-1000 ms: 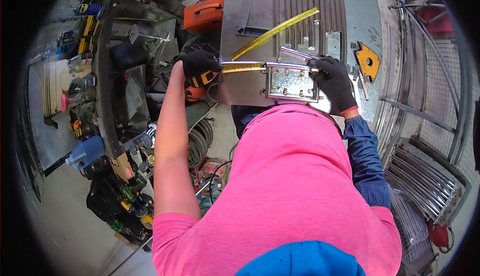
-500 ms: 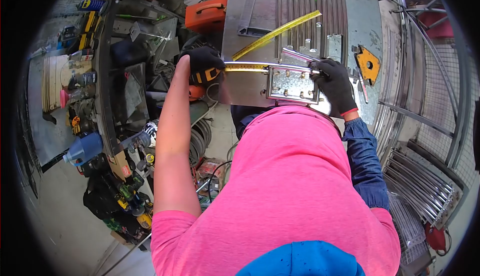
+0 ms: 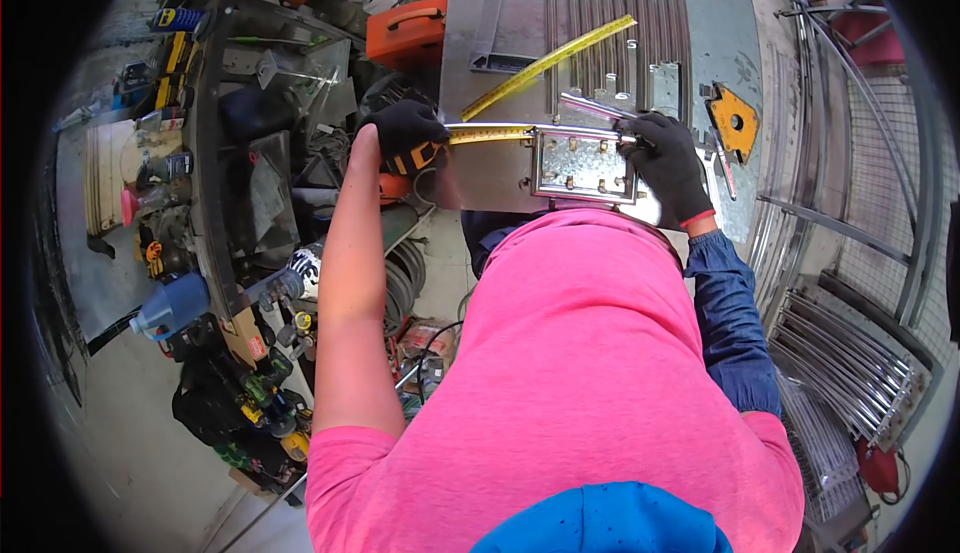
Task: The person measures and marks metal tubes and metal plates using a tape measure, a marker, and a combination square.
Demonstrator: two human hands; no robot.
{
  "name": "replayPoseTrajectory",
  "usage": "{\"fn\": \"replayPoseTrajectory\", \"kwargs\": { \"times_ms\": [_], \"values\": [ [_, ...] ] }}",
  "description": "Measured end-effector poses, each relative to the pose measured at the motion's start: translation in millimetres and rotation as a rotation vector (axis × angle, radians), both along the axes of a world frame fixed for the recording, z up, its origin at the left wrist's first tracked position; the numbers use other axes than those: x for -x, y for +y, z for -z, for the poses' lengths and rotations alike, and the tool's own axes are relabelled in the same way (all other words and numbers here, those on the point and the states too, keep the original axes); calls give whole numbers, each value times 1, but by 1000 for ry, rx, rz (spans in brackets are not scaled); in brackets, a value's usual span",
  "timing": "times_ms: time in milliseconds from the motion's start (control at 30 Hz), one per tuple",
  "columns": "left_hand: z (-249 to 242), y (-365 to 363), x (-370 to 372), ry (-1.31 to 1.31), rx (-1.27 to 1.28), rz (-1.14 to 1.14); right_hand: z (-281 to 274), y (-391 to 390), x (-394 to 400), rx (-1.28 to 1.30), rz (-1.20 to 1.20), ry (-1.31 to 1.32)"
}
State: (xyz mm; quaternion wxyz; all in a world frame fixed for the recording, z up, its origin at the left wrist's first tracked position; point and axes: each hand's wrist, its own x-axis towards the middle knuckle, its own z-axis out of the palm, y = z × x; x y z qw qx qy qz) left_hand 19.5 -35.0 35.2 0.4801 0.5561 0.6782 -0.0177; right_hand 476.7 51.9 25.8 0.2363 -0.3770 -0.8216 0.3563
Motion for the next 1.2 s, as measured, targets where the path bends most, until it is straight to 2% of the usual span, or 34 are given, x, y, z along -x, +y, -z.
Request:
{"fn": "replayPoseTrajectory", "kwargs": {
  "times_ms": [33, 233, 1200],
  "values": [
    [2, -3, 0, -38, -40, -71, -1, 0, 0, -10, -15, -13],
    [9, -5, 2, -32, 16, -140, -3, 0, 1, 56, -1, -26],
    [7, -5, 0, -45, 41, -180, 1, 0, 3, -53, -3, 41]
  ]
}}
